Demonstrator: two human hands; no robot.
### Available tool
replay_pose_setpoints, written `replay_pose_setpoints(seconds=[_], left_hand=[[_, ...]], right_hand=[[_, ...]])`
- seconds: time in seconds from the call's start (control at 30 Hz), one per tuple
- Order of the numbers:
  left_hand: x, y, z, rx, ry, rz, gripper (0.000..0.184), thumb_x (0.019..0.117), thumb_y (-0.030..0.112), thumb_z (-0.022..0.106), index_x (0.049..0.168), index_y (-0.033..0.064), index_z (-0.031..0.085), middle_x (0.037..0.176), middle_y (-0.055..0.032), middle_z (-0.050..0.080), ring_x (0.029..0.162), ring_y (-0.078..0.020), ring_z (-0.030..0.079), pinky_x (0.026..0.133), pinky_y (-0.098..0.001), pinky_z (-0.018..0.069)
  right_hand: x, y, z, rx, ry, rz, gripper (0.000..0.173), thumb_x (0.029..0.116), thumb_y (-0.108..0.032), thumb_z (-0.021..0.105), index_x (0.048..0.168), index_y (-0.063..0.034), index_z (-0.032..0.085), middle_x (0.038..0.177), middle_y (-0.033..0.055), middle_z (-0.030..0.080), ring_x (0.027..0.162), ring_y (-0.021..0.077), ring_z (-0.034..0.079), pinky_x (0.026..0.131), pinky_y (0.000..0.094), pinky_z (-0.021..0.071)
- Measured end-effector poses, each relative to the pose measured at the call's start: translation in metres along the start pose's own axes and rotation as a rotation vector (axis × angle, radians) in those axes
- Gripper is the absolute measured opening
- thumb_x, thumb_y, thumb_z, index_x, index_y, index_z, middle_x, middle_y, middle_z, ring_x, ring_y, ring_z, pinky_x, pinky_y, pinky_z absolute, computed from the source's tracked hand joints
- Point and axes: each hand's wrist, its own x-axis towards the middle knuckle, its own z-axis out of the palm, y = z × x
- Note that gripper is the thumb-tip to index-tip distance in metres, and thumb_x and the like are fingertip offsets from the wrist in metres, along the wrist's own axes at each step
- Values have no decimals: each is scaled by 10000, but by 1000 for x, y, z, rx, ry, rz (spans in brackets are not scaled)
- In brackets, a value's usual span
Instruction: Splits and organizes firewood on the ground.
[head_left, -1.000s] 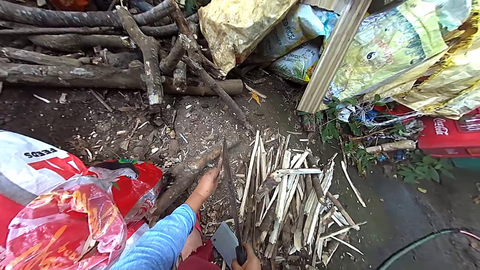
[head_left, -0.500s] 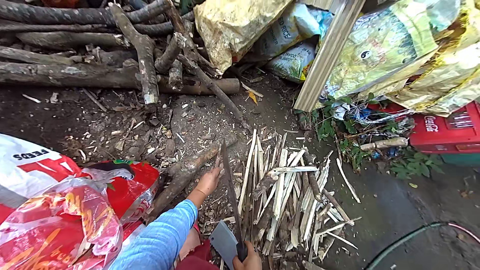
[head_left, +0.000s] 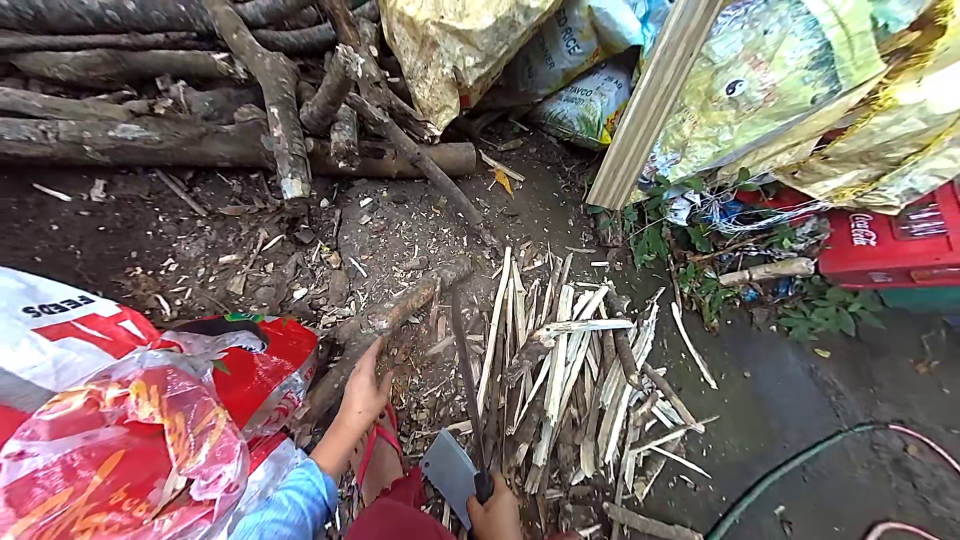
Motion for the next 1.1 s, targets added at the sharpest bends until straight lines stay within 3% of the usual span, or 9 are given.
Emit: replay_pose_setpoints(seconds=[0.13,0.27,0.4,0.53,0.7,0.77,0.83,0.93,1.1], left_hand=[[-12,-6,-1,-6,44,18,613,935,-11,650,1492,-120,417,1469,-307,528,1393,-424,511,1197,-498,373],[-13,-7,-2,-19,91,52,564,935,-20,636,1458,-128,456,1431,-314,557,1354,-436,544,1170,-506,403],[-12,-4,1,-17,88,48,544,938,-25,636,1449,-120,478,1432,-313,556,1351,-442,543,1171,-508,400],[-12,-4,-3,-23,115,78,504,944,-13,621,1417,-137,499,1395,-322,578,1319,-445,567,1151,-513,424],[4,6,-6,115,-213,-286,392,1053,152,566,1381,-63,560,1302,-255,651,1231,-367,638,1104,-503,464],[8,2,4,-45,-329,-518,429,1072,247,568,1377,-55,564,1275,-254,665,1186,-348,661,1065,-499,490],[4,-7,26,-447,-225,-752,446,1093,271,534,1360,-87,522,1195,-247,662,1009,-280,699,915,-416,566],[8,-14,50,-915,58,-954,496,1098,339,511,1371,-72,465,1059,-199,645,818,-218,669,746,-360,576],[34,-4,62,-916,240,-910,290,1094,160,515,1294,-50,504,1032,-172,617,747,-189,645,667,-325,568]], right_hand=[[7,-4,-10,130,44,-54,467,844,-77,706,1260,112,605,899,265,697,810,383,702,786,565,561],[-1,4,6,96,114,-79,490,865,-93,721,1282,133,597,946,315,700,897,453,702,846,614,543],[17,11,16,-131,-193,95,483,933,-193,707,1336,53,603,1173,296,696,1149,449,665,1004,627,490],[5,21,23,-148,-134,5,494,915,-191,711,1322,67,606,1102,307,712,1075,472,691,952,641,515],[1,15,14,13,-35,-82,442,847,-99,733,1237,89,645,948,283,711,902,433,704,846,607,540],[2,15,11,74,-19,-72,434,828,-74,727,1217,101,646,920,272,700,861,406,693,817,588,540],[1,16,11,135,-7,-64,430,816,-62,726,1202,109,642,889,261,691,812,380,684,783,569,543],[1,20,15,190,-2,-57,425,811,-48,729,1190,121,636,870,258,683,780,362,679,766,556,547],[0,23,16,208,-10,-48,407,809,-35,734,1169,126,634,849,244,675,752,341,666,748,536,548]])
